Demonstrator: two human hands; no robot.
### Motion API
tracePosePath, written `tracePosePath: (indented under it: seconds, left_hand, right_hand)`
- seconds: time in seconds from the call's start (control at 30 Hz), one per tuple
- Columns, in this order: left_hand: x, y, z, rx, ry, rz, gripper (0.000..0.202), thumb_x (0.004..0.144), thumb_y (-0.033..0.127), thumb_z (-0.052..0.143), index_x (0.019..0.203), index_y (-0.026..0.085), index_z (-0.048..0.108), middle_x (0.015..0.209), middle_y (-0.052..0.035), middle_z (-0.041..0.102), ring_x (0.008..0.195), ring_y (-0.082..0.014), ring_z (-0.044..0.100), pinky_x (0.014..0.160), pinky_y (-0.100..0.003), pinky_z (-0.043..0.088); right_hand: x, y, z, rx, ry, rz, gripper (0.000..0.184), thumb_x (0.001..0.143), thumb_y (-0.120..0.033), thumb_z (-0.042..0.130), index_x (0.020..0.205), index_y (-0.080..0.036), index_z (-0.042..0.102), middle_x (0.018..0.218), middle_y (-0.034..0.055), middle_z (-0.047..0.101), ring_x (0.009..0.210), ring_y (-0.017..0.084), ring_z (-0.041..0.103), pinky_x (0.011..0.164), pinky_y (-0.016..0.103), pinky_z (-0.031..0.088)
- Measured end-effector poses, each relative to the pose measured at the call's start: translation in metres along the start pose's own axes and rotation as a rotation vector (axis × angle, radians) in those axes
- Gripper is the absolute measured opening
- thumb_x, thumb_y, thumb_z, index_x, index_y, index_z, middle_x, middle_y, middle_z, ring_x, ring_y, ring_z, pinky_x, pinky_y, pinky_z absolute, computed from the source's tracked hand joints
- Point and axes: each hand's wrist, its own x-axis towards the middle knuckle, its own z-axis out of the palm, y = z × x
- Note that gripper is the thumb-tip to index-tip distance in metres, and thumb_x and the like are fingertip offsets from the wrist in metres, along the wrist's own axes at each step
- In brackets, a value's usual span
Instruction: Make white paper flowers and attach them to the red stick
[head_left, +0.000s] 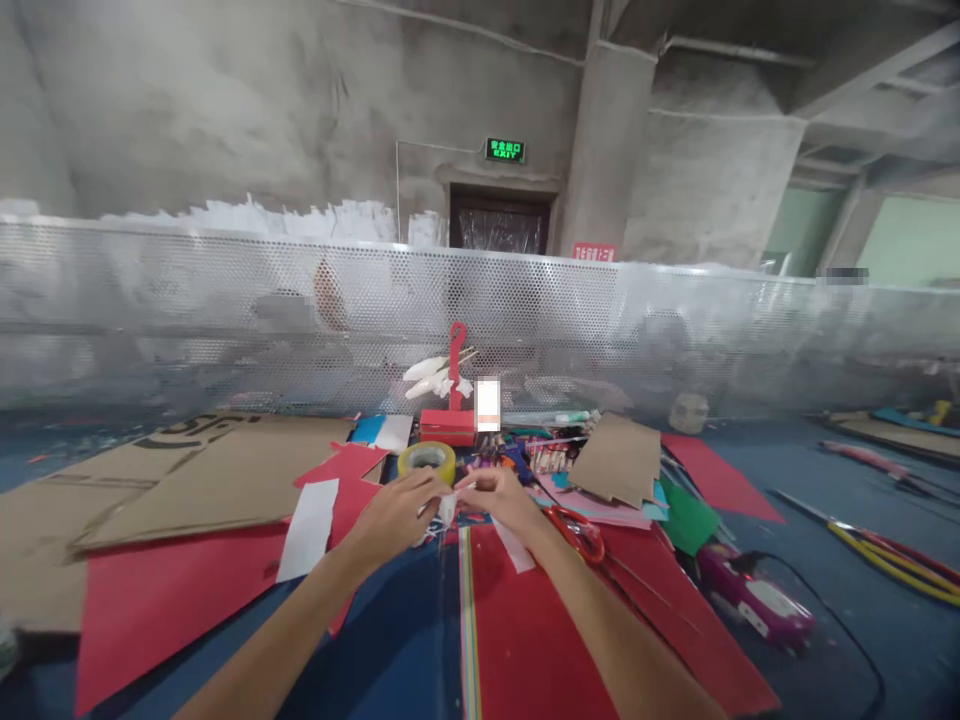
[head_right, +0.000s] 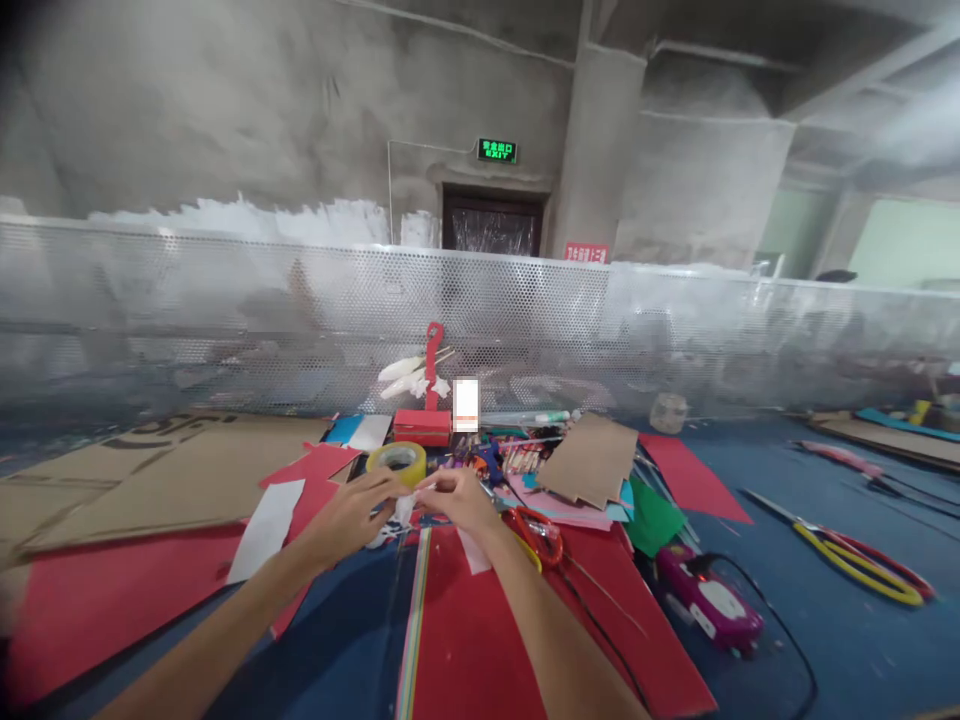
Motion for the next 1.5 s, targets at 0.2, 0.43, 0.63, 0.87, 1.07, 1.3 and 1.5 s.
tracePosePath:
  seconds: [0.2,0.43,0.63,0.87,1.07,1.3,1.5]
  left_hand:
    - [-0.003,0.005,-0.003,-0.137,0.009,-0.052,0.028,0.096,0.026,0.039,0.111,0.026,0.063,0.108,-0.0066,0.064,0.105,-0.0204,0.06,0.094,-0.035,0.048]
    - [-0.004,0.017,-0.014,-0.286,-0.041,-0.092,0.058,0.092,0.043,0.05,0.144,0.022,0.033,0.144,-0.0134,0.044,0.133,-0.0263,0.041,0.109,-0.042,0.036]
    - [0.002,0.02,0.005,-0.278,-0.011,-0.068,0.048,0.089,0.042,0.056,0.133,0.022,0.05,0.13,-0.0111,0.056,0.124,-0.0249,0.049,0.107,-0.042,0.038]
    - [0.006,0.02,0.01,-0.332,0.154,-0.132,0.033,0.089,0.038,0.058,0.119,0.024,0.063,0.114,-0.0078,0.064,0.109,-0.0218,0.057,0.098,-0.04,0.044]
    - [0.007,0.026,0.011,-0.448,0.274,-0.192,0.027,0.088,0.038,0.059,0.108,0.023,0.068,0.107,-0.0071,0.065,0.103,-0.0206,0.059,0.093,-0.039,0.047]
    - [0.007,0.028,0.006,-0.508,0.315,-0.25,0.023,0.091,0.036,0.055,0.1,0.019,0.067,0.104,-0.0079,0.068,0.101,-0.0199,0.06,0.091,-0.036,0.048]
    - [0.008,0.022,0.006,-0.512,0.267,-0.265,0.024,0.09,0.038,0.053,0.097,0.018,0.065,0.096,-0.0065,0.068,0.09,-0.0189,0.062,0.08,-0.033,0.05]
  right_hand:
    - [0.0,-0.002,0.002,0.0,0.001,0.022,0.041,0.055,-0.047,0.085,0.077,-0.014,0.072,0.069,0.0063,0.071,0.066,0.019,0.069,0.072,0.035,0.056]
    - [-0.002,-0.011,0.005,0.012,0.017,-0.01,0.041,0.055,-0.045,0.084,0.077,-0.014,0.07,0.07,0.0039,0.07,0.063,0.017,0.067,0.072,0.032,0.054]
    - [-0.005,-0.013,0.008,0.11,0.01,-0.021,0.041,0.054,-0.043,0.085,0.079,-0.014,0.07,0.076,0.0032,0.071,0.066,0.015,0.067,0.077,0.031,0.054]
    - [-0.009,-0.02,0.011,0.193,-0.002,-0.036,0.036,0.055,-0.035,0.086,0.081,-0.015,0.07,0.074,0.0012,0.07,0.068,0.013,0.067,0.076,0.028,0.053]
    - [-0.009,-0.024,0.011,0.194,0.008,-0.031,0.036,0.054,-0.035,0.086,0.08,-0.015,0.071,0.075,0.0018,0.07,0.068,0.013,0.066,0.075,0.028,0.052]
    - [-0.006,-0.017,0.011,0.247,-0.008,-0.006,0.037,0.056,-0.035,0.086,0.084,-0.016,0.07,0.079,0.0026,0.071,0.071,0.014,0.068,0.079,0.028,0.053]
    - [-0.007,-0.02,0.015,0.236,0.021,-0.004,0.036,0.055,-0.037,0.086,0.08,-0.017,0.071,0.079,0.0029,0.072,0.074,0.016,0.068,0.082,0.031,0.053]
